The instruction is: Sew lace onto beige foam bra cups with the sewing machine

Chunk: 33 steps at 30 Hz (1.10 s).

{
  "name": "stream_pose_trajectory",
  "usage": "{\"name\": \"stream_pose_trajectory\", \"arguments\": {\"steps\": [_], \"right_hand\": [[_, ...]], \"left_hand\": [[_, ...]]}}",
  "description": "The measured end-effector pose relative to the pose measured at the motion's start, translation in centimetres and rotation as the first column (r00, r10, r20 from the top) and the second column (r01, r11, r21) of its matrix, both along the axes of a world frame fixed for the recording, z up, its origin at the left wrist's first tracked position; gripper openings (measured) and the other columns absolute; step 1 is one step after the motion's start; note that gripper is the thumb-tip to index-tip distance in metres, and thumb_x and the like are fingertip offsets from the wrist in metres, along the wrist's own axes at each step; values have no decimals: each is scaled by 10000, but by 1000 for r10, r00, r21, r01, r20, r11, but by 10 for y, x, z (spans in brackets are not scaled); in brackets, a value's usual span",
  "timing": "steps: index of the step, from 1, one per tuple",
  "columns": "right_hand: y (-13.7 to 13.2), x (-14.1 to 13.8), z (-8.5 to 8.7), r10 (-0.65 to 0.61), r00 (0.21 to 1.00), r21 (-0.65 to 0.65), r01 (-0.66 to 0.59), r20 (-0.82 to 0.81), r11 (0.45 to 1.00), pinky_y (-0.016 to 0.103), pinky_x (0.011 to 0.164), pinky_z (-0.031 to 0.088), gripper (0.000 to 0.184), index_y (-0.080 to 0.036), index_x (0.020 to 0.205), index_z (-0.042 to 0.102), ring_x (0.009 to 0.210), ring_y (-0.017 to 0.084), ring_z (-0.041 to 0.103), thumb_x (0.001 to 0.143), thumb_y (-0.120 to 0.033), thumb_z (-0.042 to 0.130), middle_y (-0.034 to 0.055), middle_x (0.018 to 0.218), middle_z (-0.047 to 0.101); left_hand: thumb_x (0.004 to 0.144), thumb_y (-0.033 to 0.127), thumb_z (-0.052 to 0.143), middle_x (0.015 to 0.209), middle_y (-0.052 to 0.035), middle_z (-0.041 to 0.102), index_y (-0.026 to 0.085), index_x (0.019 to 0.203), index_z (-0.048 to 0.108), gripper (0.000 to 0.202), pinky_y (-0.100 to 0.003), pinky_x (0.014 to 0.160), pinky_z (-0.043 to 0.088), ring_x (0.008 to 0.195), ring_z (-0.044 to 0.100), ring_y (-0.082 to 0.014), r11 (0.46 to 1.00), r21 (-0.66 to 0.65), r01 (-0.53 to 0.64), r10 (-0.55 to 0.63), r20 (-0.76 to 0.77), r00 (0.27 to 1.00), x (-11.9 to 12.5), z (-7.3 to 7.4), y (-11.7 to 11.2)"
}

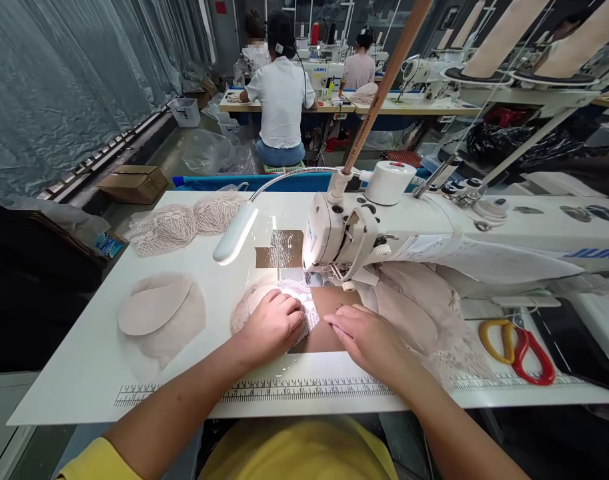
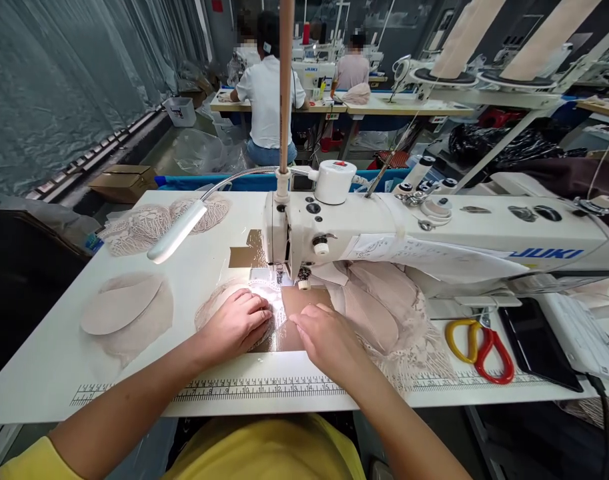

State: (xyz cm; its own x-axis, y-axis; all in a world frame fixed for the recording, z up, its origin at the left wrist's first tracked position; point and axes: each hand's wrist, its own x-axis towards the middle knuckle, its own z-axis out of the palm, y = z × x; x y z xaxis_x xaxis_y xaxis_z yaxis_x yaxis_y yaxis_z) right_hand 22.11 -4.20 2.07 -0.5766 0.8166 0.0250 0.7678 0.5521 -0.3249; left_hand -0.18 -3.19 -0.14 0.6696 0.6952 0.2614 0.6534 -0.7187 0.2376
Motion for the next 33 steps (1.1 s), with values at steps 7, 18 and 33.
{"name": "stream_pose_trajectory", "arguments": {"steps": [7,18,33], "right_hand": [[-3,2,-14,3,999,8,-2,-32,1000,301,701,411,283,-194,992,666,788,196,510,888,-60,440,46,813,611],[-4,-4,-13,0,999,29,1,-32,1000,278,635,393,335,-202,1023,673,756,188,488,870,-29,431,36,769,586],[1,-12,-29,51,986,197,-82,156,977,314,648,338,379,-166,1046,655,744,201,438,762,24,489,58,825,593]], "left_hand": [[933,141,389,839,-60,636,170,774,600,265,-348,768,402,769,540,-172,999,48,-4,4,1,1000,1,-6,3],[907,102,387,805,-66,618,166,732,568,260,-336,727,409,732,524,-175,996,78,-32,32,5,999,2,-13,4],[932,175,416,1290,-125,551,148,1247,525,334,-352,747,445,911,565,-226,997,63,42,-29,-188,982,3,-6,7]]}}
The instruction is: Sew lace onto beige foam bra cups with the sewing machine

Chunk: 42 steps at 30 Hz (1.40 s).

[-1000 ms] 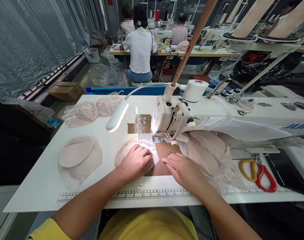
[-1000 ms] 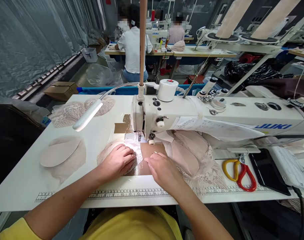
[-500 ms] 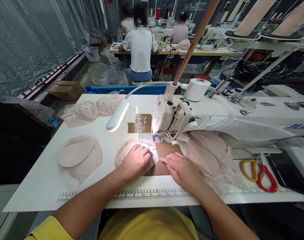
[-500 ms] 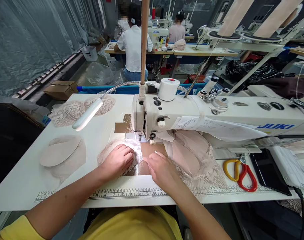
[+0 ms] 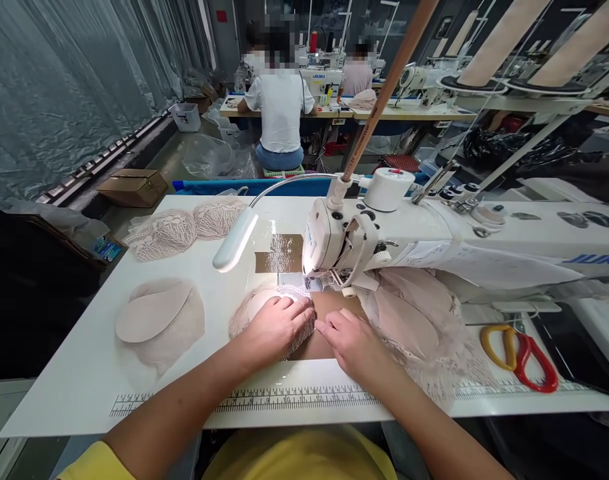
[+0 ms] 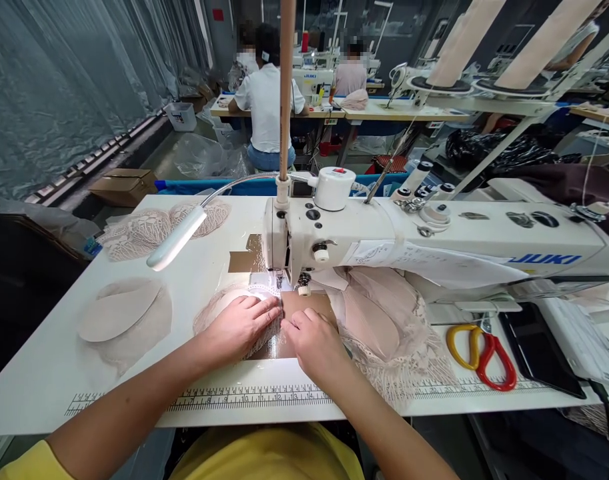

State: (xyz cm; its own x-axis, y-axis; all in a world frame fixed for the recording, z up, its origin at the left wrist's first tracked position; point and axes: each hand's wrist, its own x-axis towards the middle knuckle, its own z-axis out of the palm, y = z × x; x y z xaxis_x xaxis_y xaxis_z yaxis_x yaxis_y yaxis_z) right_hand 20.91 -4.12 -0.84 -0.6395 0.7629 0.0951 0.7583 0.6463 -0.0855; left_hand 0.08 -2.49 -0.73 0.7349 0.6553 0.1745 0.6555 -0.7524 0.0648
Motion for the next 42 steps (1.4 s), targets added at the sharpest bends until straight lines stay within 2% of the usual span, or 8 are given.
{"name": "stream_pose_trajectory", "arguments": {"steps": [6,10,16,24,31,37,42], "right_hand": [[-2,1,-3,9,1000,23,-9,-15,1000,301,655,321,398,-168,1011,650,757,200,435,729,51,473,58,835,597],[0,0,-1,9,1000,12,-9,-20,1000,293,641,305,387,-161,954,644,735,192,416,695,68,473,44,788,576],[4,-5,7,15,999,-8,-15,35,1000,295,632,289,294,-154,818,625,723,183,406,685,62,477,48,771,564],[20,-14,14,-2,993,-43,8,120,999,301,664,334,287,-155,918,656,763,191,468,779,21,476,67,818,602],[33,-23,15,-104,977,-81,120,184,989,316,675,380,366,-174,1106,641,810,209,552,841,-13,445,76,928,654],[33,-21,10,-133,978,-30,139,159,990,317,656,399,374,-182,1165,628,892,228,576,871,-45,443,95,978,670],[34,-22,9,-136,976,-19,142,172,990,307,629,402,423,-181,1219,613,871,224,591,857,-30,452,97,979,680]], "left_hand": [[902,139,440,1270,-137,579,103,1172,589,311,-360,774,475,949,573,-244,1000,-6,-2,2,-32,999,1,-4,0],[874,112,451,1286,-137,576,78,1186,588,342,-357,776,492,935,574,-238,1000,23,13,-13,-5,1000,0,-9,2],[853,106,473,1279,-112,597,109,1156,627,340,-352,777,494,918,570,-233,999,24,35,-36,67,997,-4,-11,10],[828,139,530,1303,-128,577,105,1220,598,399,-366,795,471,938,551,-249,998,-26,53,-53,14,999,-10,-2,30],[844,126,516,1336,-133,555,104,1266,567,426,-364,797,472,959,547,-249,996,-11,88,-88,-13,996,-16,-5,56],[933,138,432,1304,-112,583,127,1231,590,338,-392,869,455,1031,524,-252,996,26,89,-89,30,996,-18,-4,51],[919,126,460,1283,-86,599,161,1222,598,335,-383,895,438,1037,525,-237,991,-15,133,-131,68,989,-19,-6,47]]}}
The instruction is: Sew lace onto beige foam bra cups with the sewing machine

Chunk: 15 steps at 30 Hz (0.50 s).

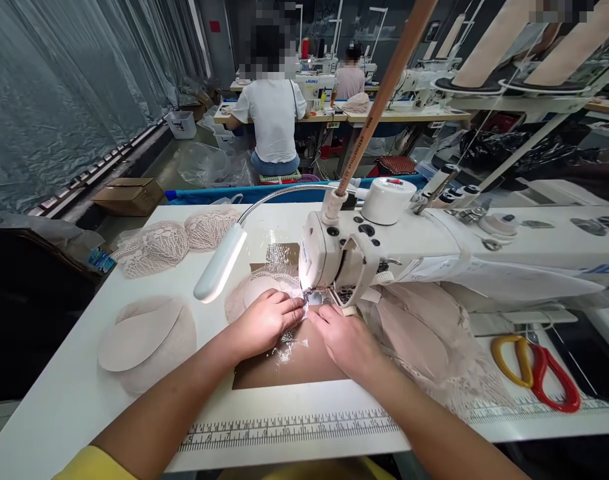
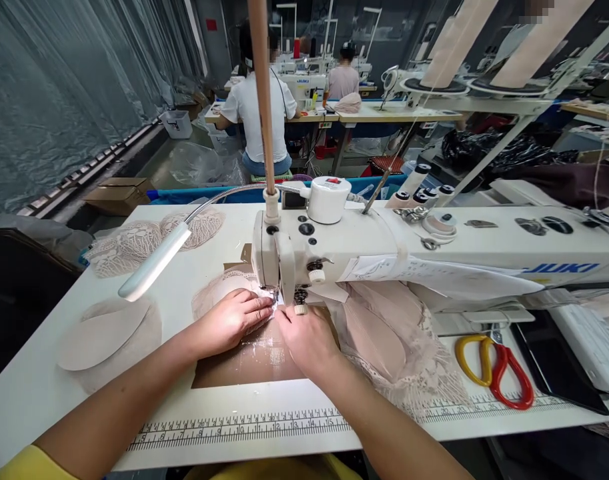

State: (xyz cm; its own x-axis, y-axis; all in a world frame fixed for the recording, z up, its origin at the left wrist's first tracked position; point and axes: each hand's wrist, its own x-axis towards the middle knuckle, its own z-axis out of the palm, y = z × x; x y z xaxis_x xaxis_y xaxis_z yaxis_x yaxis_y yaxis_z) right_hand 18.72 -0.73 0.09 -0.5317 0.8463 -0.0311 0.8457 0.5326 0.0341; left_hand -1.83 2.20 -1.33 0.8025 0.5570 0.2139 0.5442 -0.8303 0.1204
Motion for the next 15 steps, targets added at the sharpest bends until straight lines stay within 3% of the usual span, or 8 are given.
{"name": "stream_pose_trajectory", "arguments": {"steps": [5,15], "right_hand": [[3,0,-4,-35,999,56,35,-9,998,301,637,409,465,-210,1252,610,787,203,590,842,-39,472,95,961,687],[6,15,-21,-5,976,89,24,-216,996,280,692,415,494,-263,1257,623,791,180,577,827,-58,491,41,985,701]], "left_hand": [[927,141,448,1300,-77,594,154,1235,597,343,-376,860,442,979,527,-239,1000,-15,-22,22,-5,1000,0,-1,11],[911,144,437,1177,-106,648,164,1252,592,376,-377,861,425,939,518,-236,996,-55,-71,70,-5,998,-2,3,24]]}}
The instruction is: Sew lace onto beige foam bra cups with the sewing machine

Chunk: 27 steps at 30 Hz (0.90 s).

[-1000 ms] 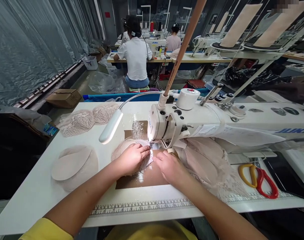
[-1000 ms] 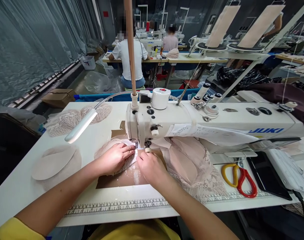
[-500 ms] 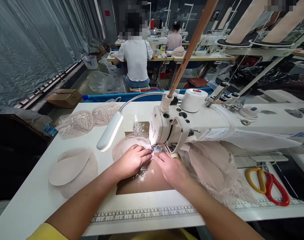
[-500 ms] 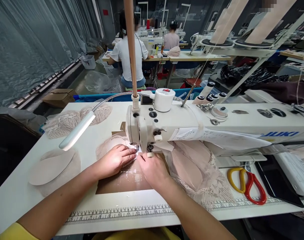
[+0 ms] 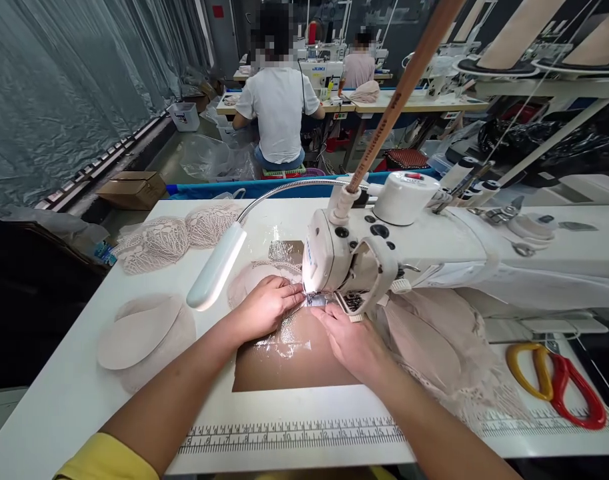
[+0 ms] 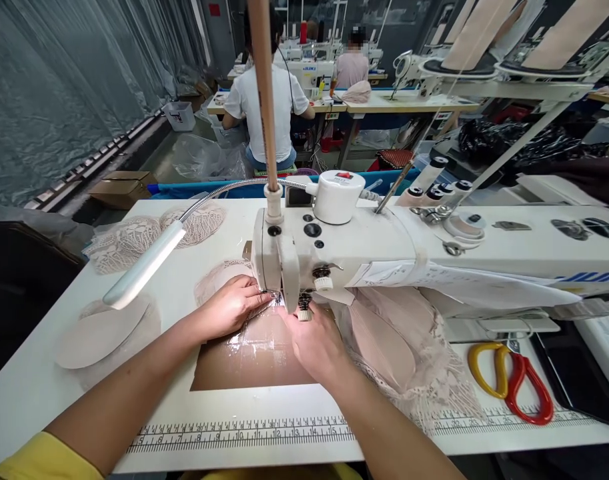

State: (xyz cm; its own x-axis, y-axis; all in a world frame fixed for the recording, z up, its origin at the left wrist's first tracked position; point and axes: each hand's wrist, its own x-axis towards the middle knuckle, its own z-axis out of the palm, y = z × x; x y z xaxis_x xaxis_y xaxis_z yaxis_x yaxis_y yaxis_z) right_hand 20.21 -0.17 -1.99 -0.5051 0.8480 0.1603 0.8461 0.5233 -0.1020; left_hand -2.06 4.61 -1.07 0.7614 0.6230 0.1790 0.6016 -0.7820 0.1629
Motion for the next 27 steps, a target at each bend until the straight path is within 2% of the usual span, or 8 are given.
{"name": "stream_pose_trajectory", "arguments": {"steps": [5,10,12,16,21,24,27], "right_hand": [[0,0,2,-26,1000,-29,26,-13,999,275,700,413,487,-280,1249,625,810,181,585,835,-63,486,34,951,705],[0,0,4,-27,997,-37,24,-75,999,261,708,409,442,-262,1213,645,807,171,582,850,-73,478,34,945,696],[0,1,5,-16,994,-28,13,-107,1000,255,712,410,409,-244,1187,661,814,167,582,865,-84,467,42,950,690],[1,2,7,-4,989,-10,2,-149,1000,251,707,415,356,-209,1142,684,801,164,581,890,-105,456,53,924,689],[1,2,9,-8,989,-27,4,-145,1000,256,700,429,338,-203,1106,693,783,163,589,886,-105,456,56,909,693],[1,2,9,-6,988,-36,1,-151,999,257,685,435,332,-200,1096,693,752,157,589,888,-109,451,55,912,695],[1,2,9,-5,986,-34,-1,-167,999,261,692,439,331,-198,1095,692,761,162,592,884,-104,455,53,923,698]], "left_hand": [[909,152,442,1113,-116,661,163,1242,593,365,-399,866,433,943,528,-250,1000,-1,-11,11,-15,1000,1,-1,1],[910,148,437,1130,-131,631,138,1194,598,327,-405,915,426,1056,528,-262,998,52,-47,47,-7,999,-2,3,-2],[907,171,445,1096,-135,628,130,1130,619,286,-391,870,447,1011,552,-257,995,55,-80,82,-26,996,-4,7,-6],[927,300,455,867,-85,628,152,873,658,257,-315,691,461,809,578,-214,995,-11,-98,97,-63,993,-7,16,-18],[939,316,424,772,-52,593,162,742,618,316,-275,604,428,693,552,-167,997,-31,-69,68,-31,997,2,15,-28],[937,289,416,770,-61,593,158,769,627,300,-288,615,435,694,558,-173,998,-30,-55,55,-5,998,6,11,-30],[925,234,422,950,-94,642,150,963,645,242,-316,716,472,828,593,-200,999,-47,-6,8,47,999,8,10,-32]]}}
